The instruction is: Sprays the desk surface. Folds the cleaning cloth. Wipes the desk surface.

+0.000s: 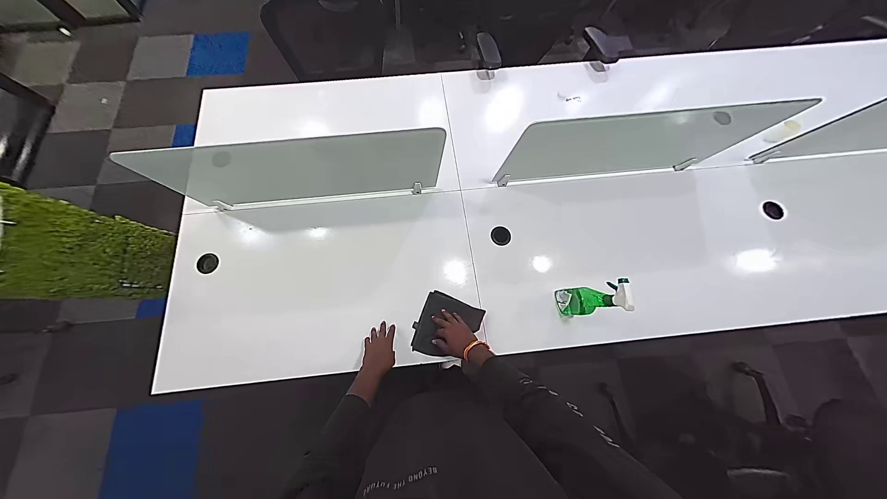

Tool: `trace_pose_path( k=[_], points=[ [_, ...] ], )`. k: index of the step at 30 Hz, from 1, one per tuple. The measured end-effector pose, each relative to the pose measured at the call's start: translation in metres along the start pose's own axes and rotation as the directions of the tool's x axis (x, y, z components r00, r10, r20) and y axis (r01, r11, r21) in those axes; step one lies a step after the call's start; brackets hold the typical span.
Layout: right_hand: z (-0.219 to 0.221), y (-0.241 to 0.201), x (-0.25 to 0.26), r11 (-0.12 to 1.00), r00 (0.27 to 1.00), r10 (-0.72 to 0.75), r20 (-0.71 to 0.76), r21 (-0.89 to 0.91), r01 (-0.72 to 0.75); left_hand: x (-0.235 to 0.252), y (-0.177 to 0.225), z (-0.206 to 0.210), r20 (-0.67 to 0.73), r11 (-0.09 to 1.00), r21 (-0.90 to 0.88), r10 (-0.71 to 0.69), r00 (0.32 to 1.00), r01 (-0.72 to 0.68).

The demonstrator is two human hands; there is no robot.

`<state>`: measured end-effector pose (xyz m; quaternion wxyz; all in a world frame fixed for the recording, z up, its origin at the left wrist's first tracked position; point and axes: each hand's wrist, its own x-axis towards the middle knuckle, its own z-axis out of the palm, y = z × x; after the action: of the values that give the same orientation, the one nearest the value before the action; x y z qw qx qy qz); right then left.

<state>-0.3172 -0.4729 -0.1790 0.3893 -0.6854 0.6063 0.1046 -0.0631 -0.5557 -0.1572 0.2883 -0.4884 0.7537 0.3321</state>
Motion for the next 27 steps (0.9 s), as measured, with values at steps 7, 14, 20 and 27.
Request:
trace_pose_path(
  k=[7,14,20,27],
  points=[
    [-0.031,-0.017,-0.006,0.906,0.905,0.423,0.046,0.001,-0.424,0.060,-0.011,-0.042,-0.118,0.999,0.038,-0.013,0.993,0.018],
    [-0.013,-0.017,-0.026,0.765,0.771,0.637,-0.025,0.144,-0.628,0.112,0.008,-0.077,-0.200,0.999,0.032,-0.032,0.979,0.039],
    [-0.023,-0.024,0.018,0.656,0.684,0.727,0.051,0.241,-0.715,0.139,0.047,-0.093,-0.110,1.000,0.004,-0.030,0.994,0.030],
    [-0.064,0.029,0.057,0.684,0.703,0.712,-0.011,0.241,-0.689,0.156,0.066,-0.092,0.006,0.989,0.083,-0.120,0.993,0.119]
  ],
)
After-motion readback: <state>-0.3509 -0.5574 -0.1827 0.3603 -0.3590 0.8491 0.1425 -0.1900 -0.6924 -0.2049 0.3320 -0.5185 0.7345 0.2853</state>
